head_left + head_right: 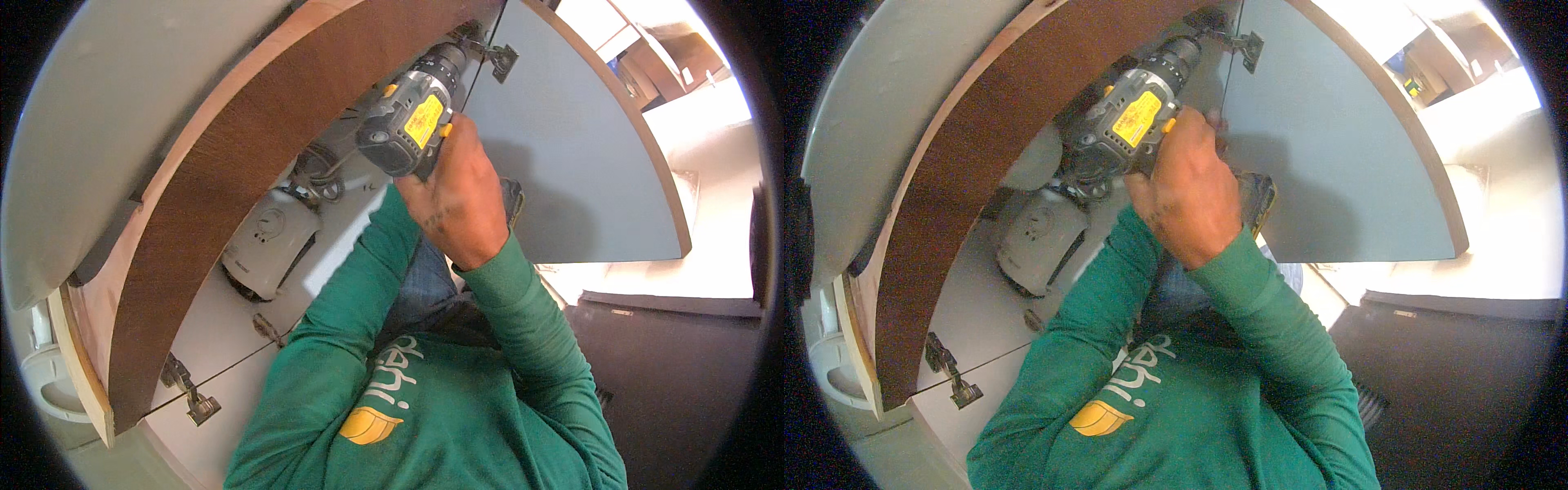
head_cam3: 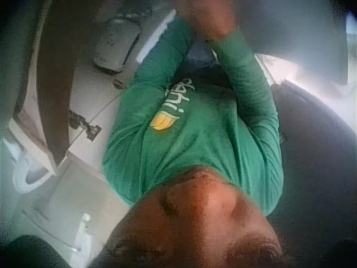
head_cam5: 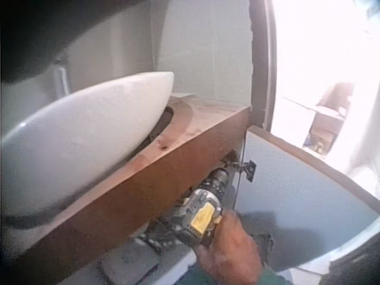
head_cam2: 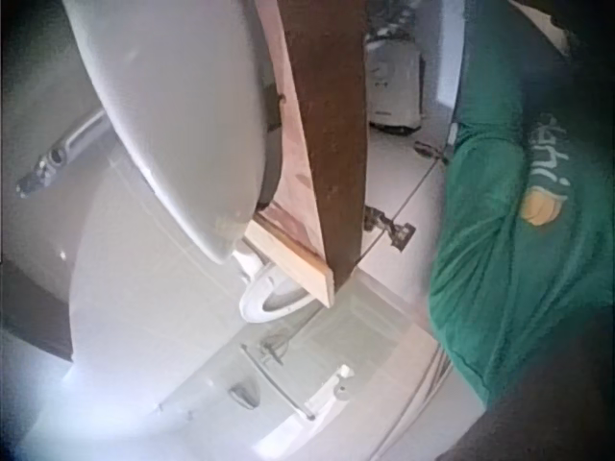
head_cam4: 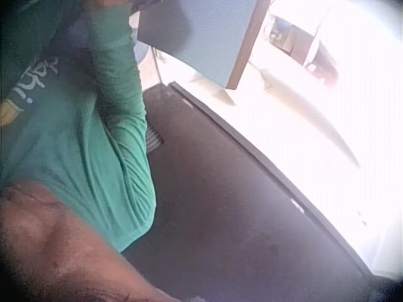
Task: The person sits on the floor and uses a cordless drill to attach metal hinges to a white cabinet door under a bathroom sink. They repeatedly position the door, align the hinges, and drive screws into the cabinet frame.
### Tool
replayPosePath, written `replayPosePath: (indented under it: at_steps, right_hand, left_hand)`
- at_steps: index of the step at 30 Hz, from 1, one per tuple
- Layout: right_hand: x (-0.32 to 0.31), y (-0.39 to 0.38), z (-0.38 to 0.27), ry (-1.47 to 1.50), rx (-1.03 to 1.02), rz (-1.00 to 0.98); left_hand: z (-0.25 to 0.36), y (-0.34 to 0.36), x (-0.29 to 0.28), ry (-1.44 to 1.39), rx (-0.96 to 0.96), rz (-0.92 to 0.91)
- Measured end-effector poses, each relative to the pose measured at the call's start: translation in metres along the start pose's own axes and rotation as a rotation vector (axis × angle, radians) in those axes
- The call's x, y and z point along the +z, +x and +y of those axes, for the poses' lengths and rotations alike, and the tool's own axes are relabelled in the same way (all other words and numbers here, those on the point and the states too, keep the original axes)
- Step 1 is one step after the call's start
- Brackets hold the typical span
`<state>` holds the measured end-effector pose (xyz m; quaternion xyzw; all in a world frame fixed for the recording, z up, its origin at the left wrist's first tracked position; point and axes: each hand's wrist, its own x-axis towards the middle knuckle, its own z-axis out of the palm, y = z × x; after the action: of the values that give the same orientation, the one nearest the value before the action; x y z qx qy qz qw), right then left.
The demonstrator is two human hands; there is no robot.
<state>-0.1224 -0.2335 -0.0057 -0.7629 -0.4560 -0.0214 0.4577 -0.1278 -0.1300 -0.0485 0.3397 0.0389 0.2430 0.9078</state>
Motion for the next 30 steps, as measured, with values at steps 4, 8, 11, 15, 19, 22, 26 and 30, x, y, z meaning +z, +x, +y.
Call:
replayPosePath:
  at_steps: [4,8,11,15,19,22,26,30]
  right_hand:
    - [0.003,0.003,-0.005,-0.038,0.077,-0.039]
    - [-0.005,0.011,-0.024,0.014,0.109,-0.146]
    - [-0.004,0.010,-0.022,-0.077,0.201,-0.090]
    - [-0.002,0.012,-0.029,0.108,0.226,-0.106]
    - [0.009,0.011,-0.028,0.186,0.165,-0.073]
    - [0.012,0.012,-0.022,0.147,0.080,-0.060]
    - [0.004,0.011,-0.017,0.014,0.008,-0.130]
    - [-0.012,0.015,-0.016,0.024,0.125,-0.299]
  left_hand:
    - [-0.044,-0.030,0.021,-0.056,0.171,0.041]
    - [-0.057,-0.068,0.025,-0.072,0.300,0.111]
    - [-0.056,-0.086,0.004,-0.126,0.368,0.140]
    - [-0.017,-0.104,-0.012,-0.095,0.427,0.167]
    - [-0.008,-0.103,0.004,0.181,0.413,0.115]
    - [-0.017,-0.092,-0.003,0.259,0.450,0.075]
    - [-0.029,-0.087,-0.004,0.289,0.428,0.066]
    - [-0.031,-0.081,-0.005,0.316,0.417,0.067]
